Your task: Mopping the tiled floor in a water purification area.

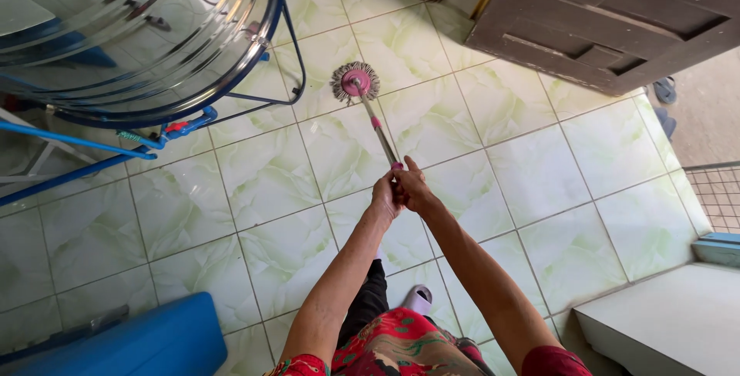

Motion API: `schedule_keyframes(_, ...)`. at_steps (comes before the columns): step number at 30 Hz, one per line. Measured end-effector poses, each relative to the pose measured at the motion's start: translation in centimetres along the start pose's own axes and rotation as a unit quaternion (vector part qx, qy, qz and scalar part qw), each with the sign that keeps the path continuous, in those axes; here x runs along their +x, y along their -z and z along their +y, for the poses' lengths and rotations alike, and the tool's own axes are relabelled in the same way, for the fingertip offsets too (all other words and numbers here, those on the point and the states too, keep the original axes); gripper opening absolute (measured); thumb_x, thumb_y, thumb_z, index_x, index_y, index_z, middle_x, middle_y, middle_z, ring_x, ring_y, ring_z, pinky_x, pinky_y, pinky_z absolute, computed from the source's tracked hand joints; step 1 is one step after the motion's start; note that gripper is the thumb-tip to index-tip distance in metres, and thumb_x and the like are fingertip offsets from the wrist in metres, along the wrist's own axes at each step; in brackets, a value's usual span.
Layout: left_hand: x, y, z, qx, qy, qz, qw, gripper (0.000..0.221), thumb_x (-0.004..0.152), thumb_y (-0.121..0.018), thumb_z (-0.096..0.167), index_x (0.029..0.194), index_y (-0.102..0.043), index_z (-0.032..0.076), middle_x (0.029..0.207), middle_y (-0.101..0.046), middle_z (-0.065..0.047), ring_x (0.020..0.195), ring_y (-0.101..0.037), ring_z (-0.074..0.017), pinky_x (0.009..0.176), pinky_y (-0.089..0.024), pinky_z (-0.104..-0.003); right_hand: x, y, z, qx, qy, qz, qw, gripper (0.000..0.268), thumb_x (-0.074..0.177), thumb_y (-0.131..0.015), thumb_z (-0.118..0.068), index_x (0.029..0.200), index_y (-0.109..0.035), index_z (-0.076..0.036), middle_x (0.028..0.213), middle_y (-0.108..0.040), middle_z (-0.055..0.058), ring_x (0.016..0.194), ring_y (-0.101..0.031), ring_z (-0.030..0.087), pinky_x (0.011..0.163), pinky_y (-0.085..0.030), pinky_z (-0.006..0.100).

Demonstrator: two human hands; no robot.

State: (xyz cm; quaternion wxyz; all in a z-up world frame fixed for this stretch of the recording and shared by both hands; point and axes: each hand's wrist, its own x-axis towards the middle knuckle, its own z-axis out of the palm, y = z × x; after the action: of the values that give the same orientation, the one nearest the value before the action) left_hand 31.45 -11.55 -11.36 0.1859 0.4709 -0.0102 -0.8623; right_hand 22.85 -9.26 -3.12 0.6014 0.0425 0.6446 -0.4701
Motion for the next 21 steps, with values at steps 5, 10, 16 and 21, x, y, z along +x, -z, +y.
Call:
schedule_keyframes(5, -3.8, 2.1, -0.6, -0.016, -0.027, 0.012, 0.999, 0.034, 0.098, -0.054, 0.040, 0.073, -0.058, 0.017, 0.056, -0.056, -0.001, 0.044, -0.052, -0.0203, 0.040, -0.043, -0.037, -0.5, -1.5, 4.2, -0.147, 0.071, -0.007, 0.987, 0.053, 0.095, -0.055, -0.016, 0.148, -0.052, -0.013, 0.068, -0.056, 0.008, 0.049, -0.049, 0.017, 0.038, -0.038, 0.034)
schedule_keyframes(10, -3.4, 8.5, -7.6, -0.123, 0.021, 0.003, 0.992, 0.034, 0.100, -0.053, 0.042, 0.090, -0.065, 0.013, 0.064, -0.059, -0.002, 0.055, -0.058, -0.0229, 0.051, -0.052, -0.041, -5.7, 0.3, 7.6, -0.249, 0.086, -0.010, 0.965, 0.067, 0.091, -0.052, -0.014, 0.156, -0.041, -0.022, 0.072, -0.066, 0.011, 0.052, -0.059, 0.019, 0.043, -0.047, 0.036)
schedule_keyframes(16, -13.0, 8.0, -13.8, -0.084, 0.089, 0.069, 0.990, 0.047, 0.102, -0.048, 0.054, 0.095, -0.063, 0.010, 0.070, -0.062, -0.006, 0.062, -0.062, -0.0248, 0.060, -0.057, -0.045, -14.0, 6.0, 13.0, -0.198, 0.018, -0.056, 0.978, 0.063, 0.098, -0.052, -0.023, 0.159, -0.036, -0.026, 0.069, -0.060, 0.009, 0.049, -0.052, 0.017, 0.041, -0.042, 0.033)
schedule_keyframes(21, -14.9, 10.8, -21.5, -0.081, 0.049, 0.110, 0.989, 0.029, 0.097, -0.060, 0.050, 0.080, -0.052, 0.027, 0.068, -0.054, 0.002, 0.053, -0.054, -0.0198, 0.043, -0.043, -0.040, -21.1, 10.5, 16.2, -0.091, -0.049, -0.135, 0.985, 0.061, 0.097, -0.054, -0.017, 0.155, -0.040, -0.026, 0.068, -0.051, 0.003, 0.047, -0.044, 0.012, 0.038, -0.032, 0.028)
